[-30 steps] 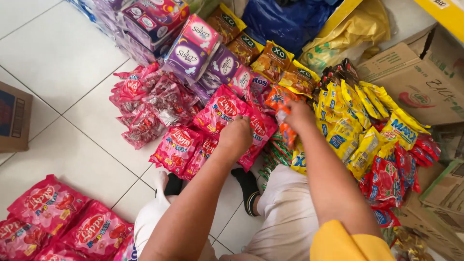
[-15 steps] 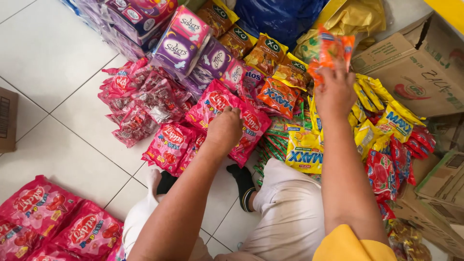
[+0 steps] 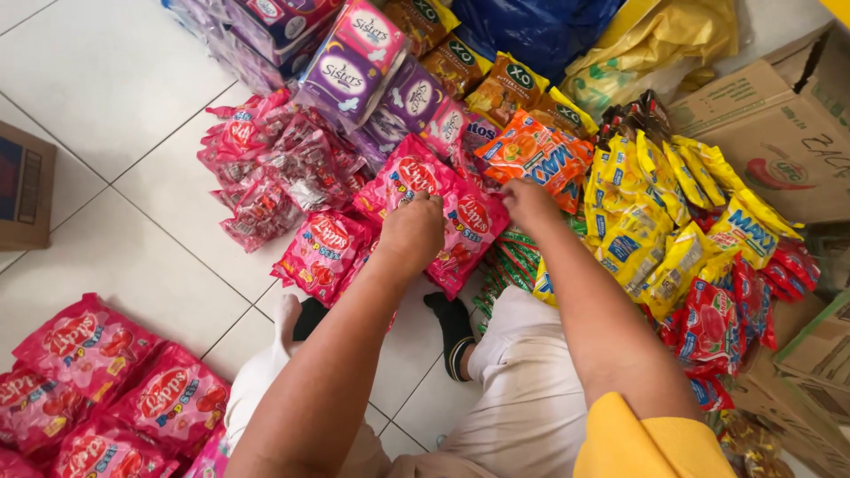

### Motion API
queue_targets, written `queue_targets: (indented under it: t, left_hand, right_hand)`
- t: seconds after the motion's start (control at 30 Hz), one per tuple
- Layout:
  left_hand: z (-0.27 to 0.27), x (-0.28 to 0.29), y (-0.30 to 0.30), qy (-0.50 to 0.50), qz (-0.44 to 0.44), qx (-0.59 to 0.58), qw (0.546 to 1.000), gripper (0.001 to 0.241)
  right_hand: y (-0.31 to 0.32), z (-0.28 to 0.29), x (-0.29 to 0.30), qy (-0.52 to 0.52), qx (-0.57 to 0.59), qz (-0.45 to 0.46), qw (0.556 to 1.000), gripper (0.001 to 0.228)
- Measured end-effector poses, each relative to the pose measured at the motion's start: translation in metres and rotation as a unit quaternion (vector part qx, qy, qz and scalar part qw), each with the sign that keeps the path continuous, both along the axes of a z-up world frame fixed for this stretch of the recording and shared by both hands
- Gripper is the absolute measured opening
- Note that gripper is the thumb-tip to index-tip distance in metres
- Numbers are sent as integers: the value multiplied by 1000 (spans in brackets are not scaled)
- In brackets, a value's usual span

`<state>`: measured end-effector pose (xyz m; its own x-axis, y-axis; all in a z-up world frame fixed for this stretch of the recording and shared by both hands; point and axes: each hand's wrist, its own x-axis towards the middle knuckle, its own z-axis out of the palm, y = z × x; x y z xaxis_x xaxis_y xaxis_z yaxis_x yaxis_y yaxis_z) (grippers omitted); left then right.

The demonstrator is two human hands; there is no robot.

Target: The recorder is sorting and organizing various bags of candy and snacks on the floor in a storage area.

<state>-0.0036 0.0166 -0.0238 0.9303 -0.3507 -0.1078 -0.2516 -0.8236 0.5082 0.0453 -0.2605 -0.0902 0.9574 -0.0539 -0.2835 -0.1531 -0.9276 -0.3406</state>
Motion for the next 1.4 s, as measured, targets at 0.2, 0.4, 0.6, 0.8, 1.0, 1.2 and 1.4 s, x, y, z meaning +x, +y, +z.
queue_targets:
  t: [0.2, 0.4, 0.6, 0.8, 1.0, 1.2, 1.4]
  left_hand:
    - [-25, 6, 2, 6, 3, -1, 1000, 27]
    - [-22, 0, -4, 46, -15, -14, 999, 30]
    - [-37, 3, -9, 92, -16, -26, 995, 47]
    - [40, -1, 9, 59, 31, -17, 998, 110]
    - [40, 7, 5, -35, 104, -333, 937, 91]
    - [15, 34, 9, 177, 139, -739, 634, 41]
    - [3, 42, 18, 229, 191, -739, 604, 41]
  right_hand:
    - [57, -4, -6, -157, -45, 256, 953, 63]
    - [60, -35, 27, -17, -72, -23, 997, 36]
    - [48, -25, 51, -122, 127, -45, 983, 33]
    - [69, 89, 28, -127, 403, -44, 905, 24]
    - [89, 154, 4, -30, 671, -98, 734, 31]
    - [81, 147, 3, -68, 553, 1, 831, 63]
    - [91, 145, -2, 94, 593, -61, 797, 50]
